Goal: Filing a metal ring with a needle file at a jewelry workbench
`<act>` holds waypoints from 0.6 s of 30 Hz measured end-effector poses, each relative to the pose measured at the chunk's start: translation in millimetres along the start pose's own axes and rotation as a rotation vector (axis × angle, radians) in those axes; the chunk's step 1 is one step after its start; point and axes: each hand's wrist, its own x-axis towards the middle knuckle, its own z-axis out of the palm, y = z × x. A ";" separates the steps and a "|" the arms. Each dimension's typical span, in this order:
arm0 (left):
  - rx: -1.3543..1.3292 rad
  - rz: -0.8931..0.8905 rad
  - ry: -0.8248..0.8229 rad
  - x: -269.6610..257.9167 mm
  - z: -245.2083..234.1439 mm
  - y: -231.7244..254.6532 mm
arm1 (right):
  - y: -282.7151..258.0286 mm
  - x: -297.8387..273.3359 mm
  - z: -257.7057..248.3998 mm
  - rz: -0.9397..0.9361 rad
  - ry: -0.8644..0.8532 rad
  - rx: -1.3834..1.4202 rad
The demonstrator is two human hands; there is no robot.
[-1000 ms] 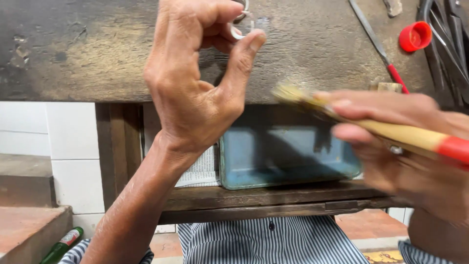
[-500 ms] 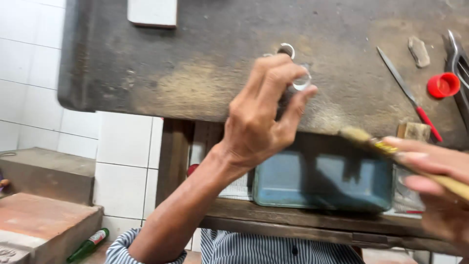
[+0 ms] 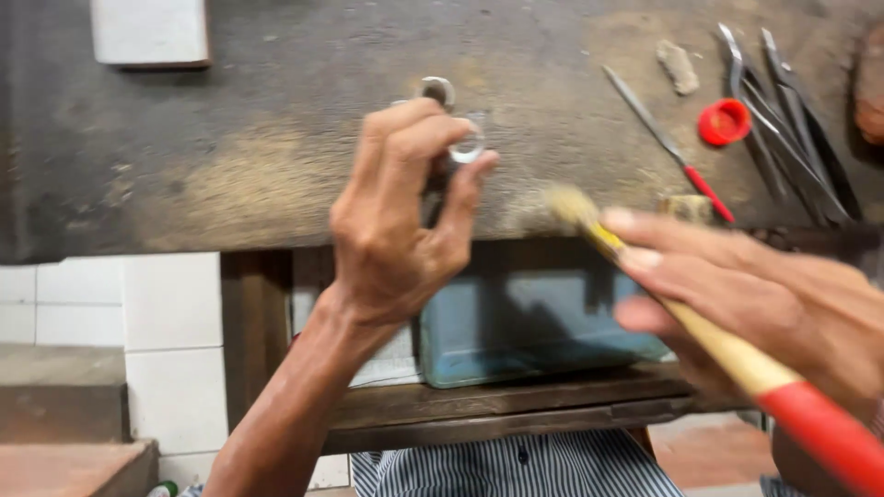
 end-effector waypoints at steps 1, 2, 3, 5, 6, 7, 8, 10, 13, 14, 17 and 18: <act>0.028 -0.023 0.004 0.5 -0.4 2.5 | -26.7 23.5 -5.7 -0.018 0.203 -0.091; 0.059 -0.039 0.010 2.8 -1.0 4.3 | -51.4 48.8 -12.2 -0.040 0.408 -0.191; 0.038 -0.026 -0.002 3.8 -4.0 5.3 | -36.0 61.9 -8.6 -0.017 0.419 -0.202; 0.137 0.009 -0.031 6.0 -4.9 6.5 | -2.5 79.8 -2.0 -0.273 0.491 -0.663; 0.103 0.024 -0.042 4.8 -3.5 6.2 | 6.4 87.1 3.1 -0.237 0.489 -0.683; 0.135 0.032 -0.035 4.0 -2.5 4.9 | 16.5 94.8 7.8 -0.227 0.495 -0.847; 0.176 0.035 -0.025 2.1 -3.2 3.5 | 27.2 103.6 13.3 -0.223 0.496 -1.005; 0.177 0.041 -0.025 0.7 0.7 5.0 | 41.4 118.7 20.5 -0.146 0.516 -1.077; 0.218 0.020 -0.002 -3.3 1.9 8.5 | 60.4 149.7 37.0 0.011 0.552 -1.126; 0.242 -0.010 0.019 -5.0 2.9 9.9 | 67.3 160.0 43.0 0.103 0.559 -1.108; 0.171 -0.066 0.044 -8.6 6.9 11.9 | 67.7 181.2 53.5 0.256 0.466 -0.890; 0.161 -0.061 0.038 -10.5 6.2 9.9 | 63.6 176.1 48.3 0.268 0.466 -0.894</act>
